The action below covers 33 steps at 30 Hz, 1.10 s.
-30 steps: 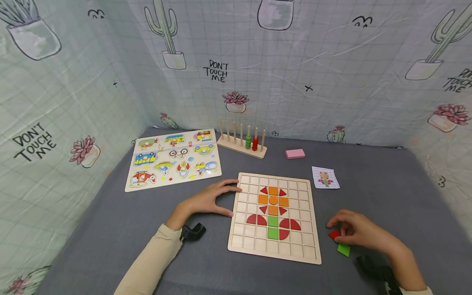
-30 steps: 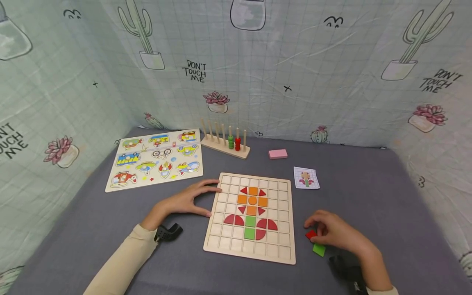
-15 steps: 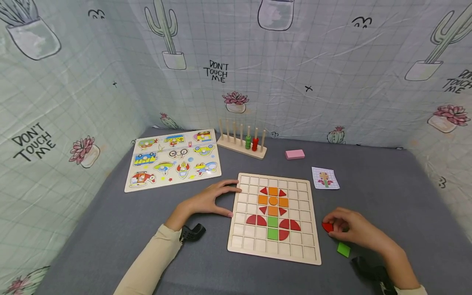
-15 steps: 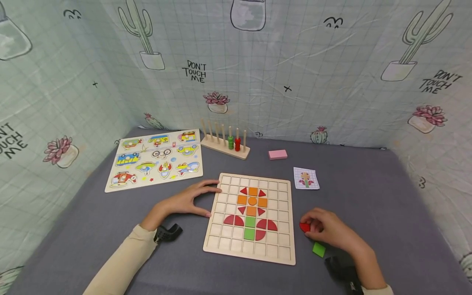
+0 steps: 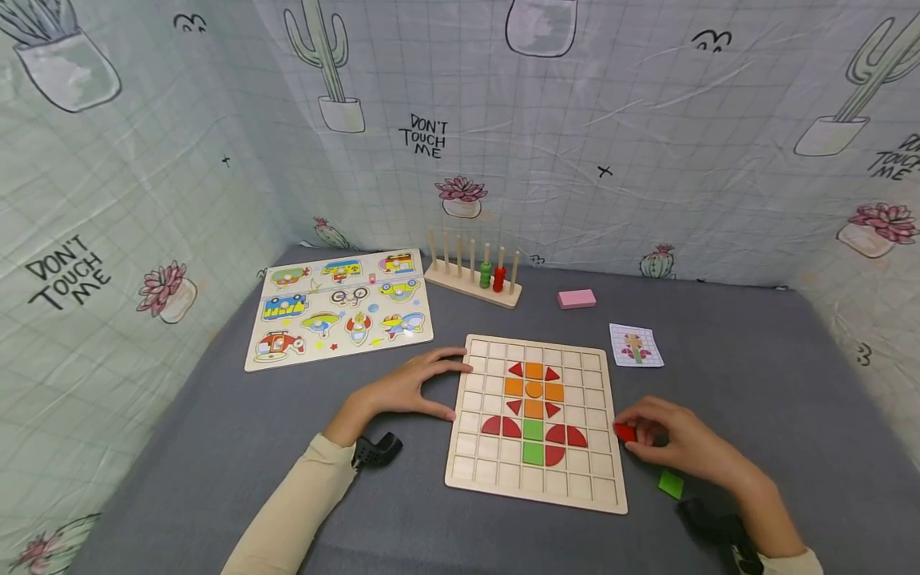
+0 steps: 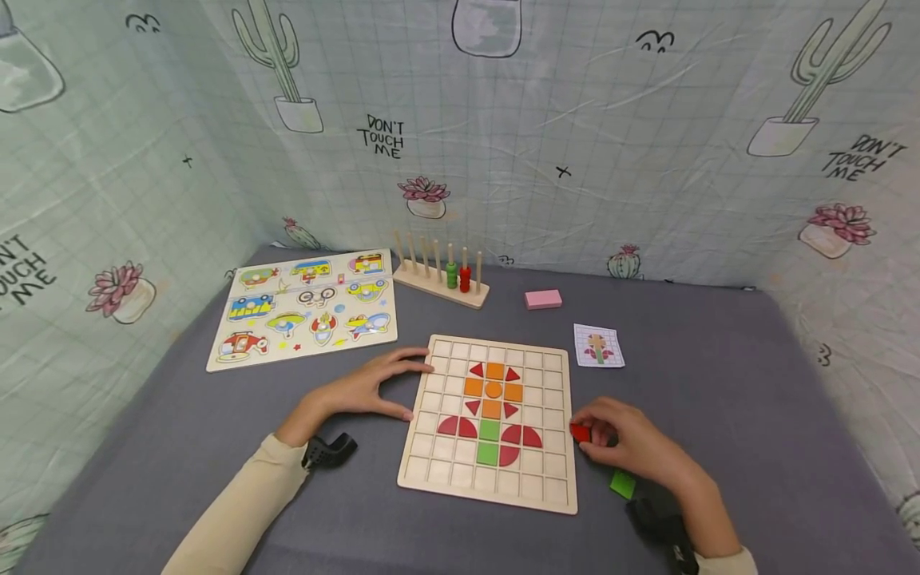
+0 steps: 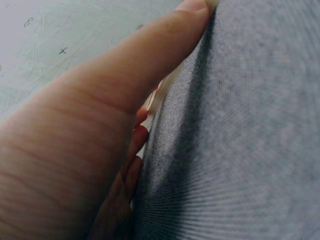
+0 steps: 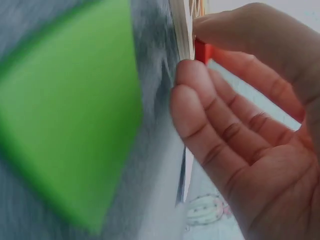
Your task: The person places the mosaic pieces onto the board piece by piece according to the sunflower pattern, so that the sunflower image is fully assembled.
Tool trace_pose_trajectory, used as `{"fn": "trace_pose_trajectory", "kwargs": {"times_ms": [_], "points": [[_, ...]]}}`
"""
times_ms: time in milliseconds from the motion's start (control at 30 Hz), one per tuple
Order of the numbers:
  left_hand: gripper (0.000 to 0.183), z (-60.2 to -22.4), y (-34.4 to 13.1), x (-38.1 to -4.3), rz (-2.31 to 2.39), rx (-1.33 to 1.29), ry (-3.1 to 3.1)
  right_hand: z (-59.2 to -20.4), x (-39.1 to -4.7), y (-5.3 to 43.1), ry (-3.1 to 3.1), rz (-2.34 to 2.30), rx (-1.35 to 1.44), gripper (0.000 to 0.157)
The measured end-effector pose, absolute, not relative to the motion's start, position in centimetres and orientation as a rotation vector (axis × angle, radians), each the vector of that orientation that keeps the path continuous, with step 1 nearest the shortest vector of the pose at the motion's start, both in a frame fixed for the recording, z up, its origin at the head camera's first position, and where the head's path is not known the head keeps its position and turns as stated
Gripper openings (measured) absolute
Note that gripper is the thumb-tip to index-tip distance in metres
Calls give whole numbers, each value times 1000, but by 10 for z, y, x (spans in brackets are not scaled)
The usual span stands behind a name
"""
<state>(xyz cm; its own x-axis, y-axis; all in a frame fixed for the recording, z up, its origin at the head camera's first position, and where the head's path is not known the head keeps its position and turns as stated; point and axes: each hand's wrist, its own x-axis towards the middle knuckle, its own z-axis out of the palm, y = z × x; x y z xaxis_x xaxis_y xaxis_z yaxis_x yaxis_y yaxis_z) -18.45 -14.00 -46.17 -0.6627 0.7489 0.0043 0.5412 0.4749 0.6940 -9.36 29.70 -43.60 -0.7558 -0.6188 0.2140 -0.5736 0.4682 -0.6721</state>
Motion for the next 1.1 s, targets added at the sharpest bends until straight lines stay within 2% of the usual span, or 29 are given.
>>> {"fn": "trace_pose_trajectory", "kwargs": {"times_ms": [167,1100], "points": [[72,-463,-140,-185,982,1094,2428,-432,-96,284,2611,-1204,-1126,35],[73,-460,-141,-184,962,1100,2441,-423,-97,197,2399,-986,-1069,20]]}}
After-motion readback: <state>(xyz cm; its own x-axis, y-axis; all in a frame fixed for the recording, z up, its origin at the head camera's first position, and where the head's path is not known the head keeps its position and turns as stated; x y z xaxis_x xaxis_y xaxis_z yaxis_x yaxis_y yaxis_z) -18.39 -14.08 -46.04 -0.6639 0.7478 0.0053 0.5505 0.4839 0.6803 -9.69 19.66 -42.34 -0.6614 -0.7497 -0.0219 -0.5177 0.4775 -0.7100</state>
